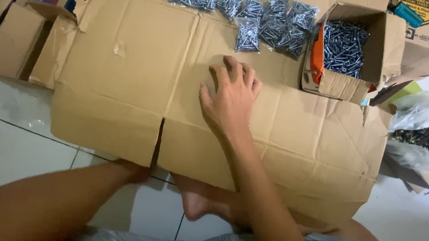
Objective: Packaging small screws into individual plastic bags and arranging them on cardboard.
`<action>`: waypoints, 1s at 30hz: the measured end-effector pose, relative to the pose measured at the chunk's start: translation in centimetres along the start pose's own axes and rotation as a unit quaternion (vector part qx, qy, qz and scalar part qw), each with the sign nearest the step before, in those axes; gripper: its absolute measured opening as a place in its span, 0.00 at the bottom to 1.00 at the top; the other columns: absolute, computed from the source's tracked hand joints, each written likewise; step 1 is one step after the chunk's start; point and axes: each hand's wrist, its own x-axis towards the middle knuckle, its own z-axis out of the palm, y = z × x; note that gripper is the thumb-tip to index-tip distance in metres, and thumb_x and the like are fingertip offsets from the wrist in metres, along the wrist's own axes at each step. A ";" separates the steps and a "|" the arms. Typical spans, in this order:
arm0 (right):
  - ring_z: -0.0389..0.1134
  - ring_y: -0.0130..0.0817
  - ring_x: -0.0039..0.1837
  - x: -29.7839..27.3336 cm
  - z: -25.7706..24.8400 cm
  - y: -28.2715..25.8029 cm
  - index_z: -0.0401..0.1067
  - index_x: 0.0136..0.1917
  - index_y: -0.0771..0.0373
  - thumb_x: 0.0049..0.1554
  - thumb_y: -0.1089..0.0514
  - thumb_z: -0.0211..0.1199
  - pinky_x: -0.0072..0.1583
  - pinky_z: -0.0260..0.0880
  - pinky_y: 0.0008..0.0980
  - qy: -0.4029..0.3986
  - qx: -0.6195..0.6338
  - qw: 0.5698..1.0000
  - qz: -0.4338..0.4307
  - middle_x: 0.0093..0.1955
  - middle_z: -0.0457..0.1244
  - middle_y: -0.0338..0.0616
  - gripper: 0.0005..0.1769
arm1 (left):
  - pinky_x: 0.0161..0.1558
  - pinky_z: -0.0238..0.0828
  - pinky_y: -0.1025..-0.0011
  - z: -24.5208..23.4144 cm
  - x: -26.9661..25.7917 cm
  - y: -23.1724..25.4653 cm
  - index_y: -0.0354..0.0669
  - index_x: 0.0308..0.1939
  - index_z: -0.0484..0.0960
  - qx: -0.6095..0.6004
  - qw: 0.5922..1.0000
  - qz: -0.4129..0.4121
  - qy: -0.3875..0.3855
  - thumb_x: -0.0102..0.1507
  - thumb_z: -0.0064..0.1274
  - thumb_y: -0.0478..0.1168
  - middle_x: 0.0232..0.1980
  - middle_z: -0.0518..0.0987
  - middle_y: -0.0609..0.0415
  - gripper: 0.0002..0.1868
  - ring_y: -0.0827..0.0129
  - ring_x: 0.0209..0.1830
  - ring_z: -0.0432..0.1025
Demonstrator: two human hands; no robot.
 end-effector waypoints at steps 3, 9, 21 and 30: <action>0.53 0.45 0.70 0.0 0.2 0.1 0.74 0.59 0.51 0.55 0.48 0.67 0.63 0.51 0.46 0.007 0.004 1.000 0.007 0.67 0.58 0.42 0.19 | 0.18 0.59 0.60 -1.2 0.0 0.1 0.62 0.40 0.78 -0.095 0.991 -0.080 0.043 0.62 0.45 0.58 0.25 0.80 0.61 0.13 0.51 0.26 0.78; 0.54 0.45 0.68 0.1 0.4 0.2 0.75 0.59 0.51 0.53 0.47 0.69 0.61 0.52 0.46 0.007 -0.015 1.000 -0.009 0.66 0.59 0.41 0.21 | 0.24 0.59 0.64 -9.5 -1.6 0.7 0.63 0.35 0.72 -0.279 0.917 -0.250 0.134 0.62 0.46 0.59 0.24 0.74 0.64 0.11 0.57 0.26 0.72; 0.54 0.46 0.66 0.2 0.0 -0.1 0.75 0.57 0.50 0.52 0.47 0.68 0.61 0.51 0.46 -0.011 -0.016 1.000 0.002 0.64 0.58 0.41 0.19 | 0.36 0.59 0.71 -36.8 -7.4 10.7 0.63 0.25 0.59 -0.599 0.553 -0.517 0.262 0.63 0.47 0.59 0.23 0.62 0.71 0.18 0.69 0.26 0.61; 0.55 0.47 0.63 0.6 -1.1 -1.9 0.77 0.51 0.54 0.54 0.50 0.63 0.58 0.55 0.48 0.025 0.020 0.999 0.011 0.62 0.62 0.37 0.13 | 0.36 0.81 0.78 -30.8 -9.6 -4.1 0.52 0.46 0.82 -0.397 0.587 -0.570 0.415 0.60 0.66 0.37 0.41 0.85 0.56 0.12 0.76 0.36 0.80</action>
